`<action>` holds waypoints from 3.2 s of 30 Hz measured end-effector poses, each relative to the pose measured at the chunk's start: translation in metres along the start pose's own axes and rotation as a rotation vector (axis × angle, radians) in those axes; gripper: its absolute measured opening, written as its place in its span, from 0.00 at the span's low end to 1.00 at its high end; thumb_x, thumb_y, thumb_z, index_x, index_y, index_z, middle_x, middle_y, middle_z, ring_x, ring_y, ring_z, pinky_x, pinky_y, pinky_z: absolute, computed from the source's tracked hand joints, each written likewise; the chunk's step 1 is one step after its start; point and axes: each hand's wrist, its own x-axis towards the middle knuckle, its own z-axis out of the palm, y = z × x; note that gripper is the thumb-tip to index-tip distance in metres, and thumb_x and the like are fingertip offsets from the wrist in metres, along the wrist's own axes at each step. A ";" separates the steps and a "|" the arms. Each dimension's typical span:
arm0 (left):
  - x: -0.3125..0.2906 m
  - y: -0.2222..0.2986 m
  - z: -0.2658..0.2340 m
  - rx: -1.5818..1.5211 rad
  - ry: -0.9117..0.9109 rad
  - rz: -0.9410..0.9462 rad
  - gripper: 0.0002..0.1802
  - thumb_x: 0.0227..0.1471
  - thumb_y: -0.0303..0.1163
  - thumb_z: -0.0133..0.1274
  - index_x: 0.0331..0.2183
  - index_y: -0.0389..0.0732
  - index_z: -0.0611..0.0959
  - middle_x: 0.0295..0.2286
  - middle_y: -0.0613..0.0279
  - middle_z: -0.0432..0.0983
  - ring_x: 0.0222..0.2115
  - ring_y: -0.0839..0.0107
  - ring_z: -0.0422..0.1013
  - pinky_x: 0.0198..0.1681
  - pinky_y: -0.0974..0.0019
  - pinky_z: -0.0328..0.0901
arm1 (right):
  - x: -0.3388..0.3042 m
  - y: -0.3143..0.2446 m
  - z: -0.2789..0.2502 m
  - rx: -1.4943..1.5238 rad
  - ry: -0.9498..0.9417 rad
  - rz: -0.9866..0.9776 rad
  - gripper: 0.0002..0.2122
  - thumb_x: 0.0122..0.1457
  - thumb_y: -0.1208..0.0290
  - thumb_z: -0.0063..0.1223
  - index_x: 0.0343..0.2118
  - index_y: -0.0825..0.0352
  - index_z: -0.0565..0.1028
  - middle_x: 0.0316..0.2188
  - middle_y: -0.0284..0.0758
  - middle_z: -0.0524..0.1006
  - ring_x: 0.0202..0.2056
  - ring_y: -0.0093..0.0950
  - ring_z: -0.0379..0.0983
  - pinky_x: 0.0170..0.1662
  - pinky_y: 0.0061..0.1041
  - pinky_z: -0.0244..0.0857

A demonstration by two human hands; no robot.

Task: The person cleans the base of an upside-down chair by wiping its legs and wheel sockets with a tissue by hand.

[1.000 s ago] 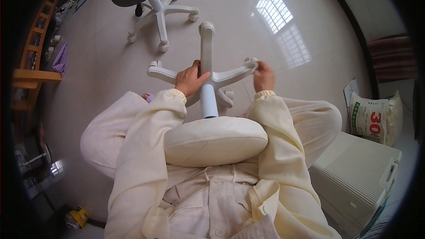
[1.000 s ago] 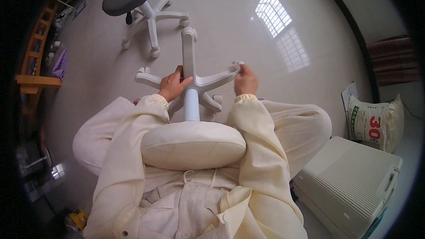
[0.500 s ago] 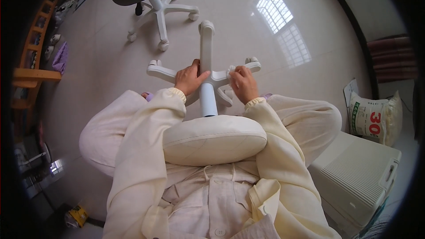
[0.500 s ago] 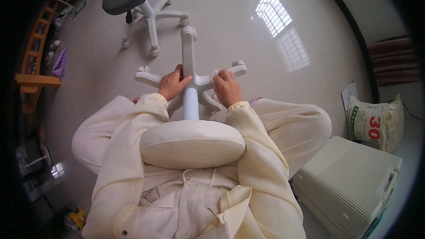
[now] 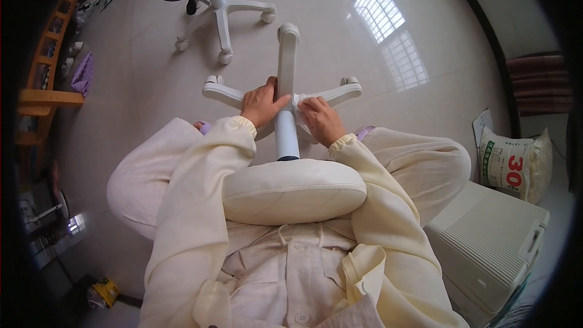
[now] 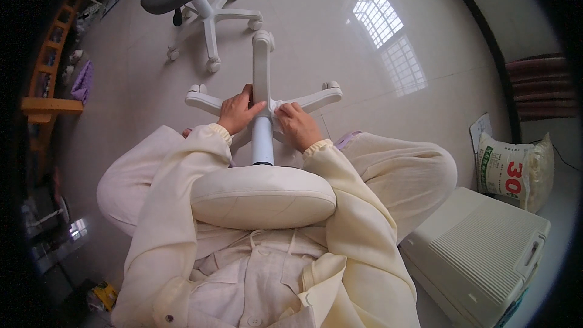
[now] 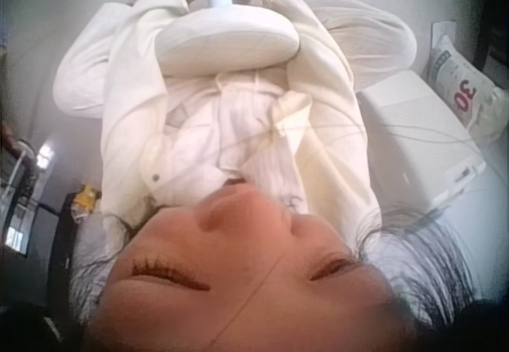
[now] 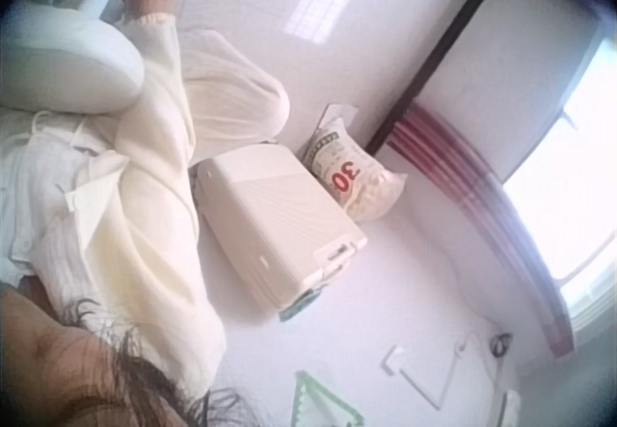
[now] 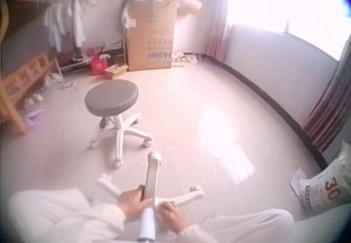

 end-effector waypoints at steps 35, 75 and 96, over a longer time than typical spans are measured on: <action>0.002 0.005 0.000 -0.003 0.004 -0.025 0.29 0.47 0.51 0.51 0.44 0.40 0.68 0.31 0.51 0.77 0.33 0.53 0.74 0.39 0.55 0.65 | -0.020 0.052 -0.005 -0.031 0.464 0.560 0.09 0.47 0.84 0.50 0.32 0.66 0.74 0.30 0.40 0.74 0.31 0.38 0.72 0.34 0.30 0.66; 0.009 0.035 0.001 0.026 0.063 -0.275 0.36 0.43 0.64 0.50 0.37 0.38 0.77 0.29 0.50 0.79 0.33 0.52 0.75 0.39 0.57 0.66 | -0.040 0.047 0.031 0.894 -0.124 1.291 0.22 0.46 0.83 0.47 0.47 0.63 0.70 0.38 0.39 0.72 0.34 0.32 0.72 0.37 0.29 0.68; -0.011 -0.004 0.022 -0.993 0.613 -0.485 0.34 0.47 0.62 0.45 0.34 0.37 0.78 0.27 0.56 0.76 0.29 0.60 0.72 0.34 0.60 0.65 | 0.059 -0.012 -0.052 1.130 0.081 0.805 0.27 0.41 0.83 0.52 0.50 0.67 0.67 0.25 0.32 0.71 0.28 0.22 0.69 0.32 0.20 0.64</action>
